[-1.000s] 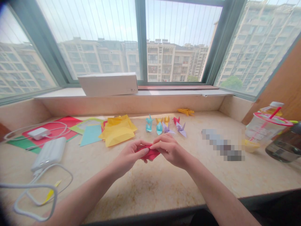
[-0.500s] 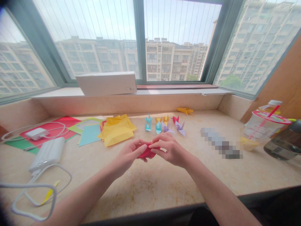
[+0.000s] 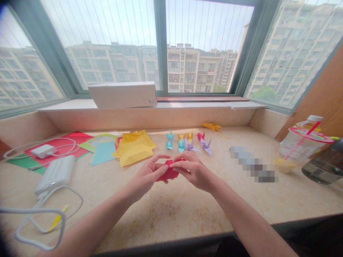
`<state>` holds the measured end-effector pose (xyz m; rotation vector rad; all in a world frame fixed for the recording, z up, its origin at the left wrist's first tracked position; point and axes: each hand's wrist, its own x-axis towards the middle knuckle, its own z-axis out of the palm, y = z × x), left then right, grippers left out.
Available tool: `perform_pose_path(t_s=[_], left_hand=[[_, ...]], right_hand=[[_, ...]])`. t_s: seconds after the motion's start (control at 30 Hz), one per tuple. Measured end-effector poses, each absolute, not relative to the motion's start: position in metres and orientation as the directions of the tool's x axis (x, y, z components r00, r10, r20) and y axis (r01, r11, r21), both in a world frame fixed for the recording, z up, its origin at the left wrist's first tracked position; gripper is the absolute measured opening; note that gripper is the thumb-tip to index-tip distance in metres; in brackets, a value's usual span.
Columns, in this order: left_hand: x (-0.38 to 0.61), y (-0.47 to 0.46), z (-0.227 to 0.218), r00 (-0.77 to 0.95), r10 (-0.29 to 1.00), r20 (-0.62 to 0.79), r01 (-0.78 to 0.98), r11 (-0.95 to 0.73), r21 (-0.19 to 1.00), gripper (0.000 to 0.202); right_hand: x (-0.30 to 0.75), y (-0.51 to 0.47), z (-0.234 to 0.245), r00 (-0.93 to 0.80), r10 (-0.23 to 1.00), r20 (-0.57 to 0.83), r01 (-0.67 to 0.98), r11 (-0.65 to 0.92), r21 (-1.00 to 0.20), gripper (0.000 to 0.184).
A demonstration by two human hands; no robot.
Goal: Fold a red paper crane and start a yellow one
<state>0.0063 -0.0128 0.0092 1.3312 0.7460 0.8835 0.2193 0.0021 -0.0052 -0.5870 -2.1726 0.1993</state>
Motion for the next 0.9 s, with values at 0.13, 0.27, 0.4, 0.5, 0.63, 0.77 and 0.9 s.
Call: perform_pose_path(t_s=[0.13, 0.27, 0.4, 0.5, 0.63, 0.77, 0.9], left_hand=[[0.007, -0.014, 0.011, 0.468, 0.883, -0.003, -0.101, 0.056, 0.993, 0.061], [0.009, -0.015, 0.011, 0.481, 0.876, -0.046, -0.054, 0.082, 0.995, 0.049], [0.009, -0.013, 0.01, 0.515, 0.857, -0.033, -0.054, 0.071, 0.996, 0.042], [0.008, -0.012, 0.008, 0.529, 0.848, -0.028, -0.089, 0.089, 0.992, 0.042], [0.007, -0.011, 0.007, 0.536, 0.844, -0.014, -0.114, 0.089, 0.989, 0.04], [0.01, -0.011, 0.005, 0.475, 0.88, -0.005, -0.151, 0.087, 0.985, 0.039], [0.015, -0.014, 0.003, 0.391, 0.92, 0.014, -0.233, 0.084, 0.969, 0.038]], right_hand=[[0.218, 0.0, -0.004, -0.52, 0.481, 0.706, 0.334, 0.875, -0.35, 0.023], [0.218, 0.0, -0.005, -0.526, 0.485, 0.699, 0.334, 0.873, -0.354, 0.025], [0.219, 0.001, -0.007, -0.526, 0.472, 0.707, 0.341, 0.879, -0.334, 0.023], [0.219, 0.002, -0.007, -0.509, 0.483, 0.713, 0.348, 0.872, -0.343, 0.02], [0.217, 0.001, -0.007, -0.48, 0.506, 0.717, 0.399, 0.853, -0.336, 0.015], [0.211, -0.001, -0.009, -0.373, 0.549, 0.748, 0.482, 0.803, -0.349, 0.015], [0.2, -0.001, -0.014, -0.163, 0.613, 0.773, 0.501, 0.726, -0.47, 0.043]])
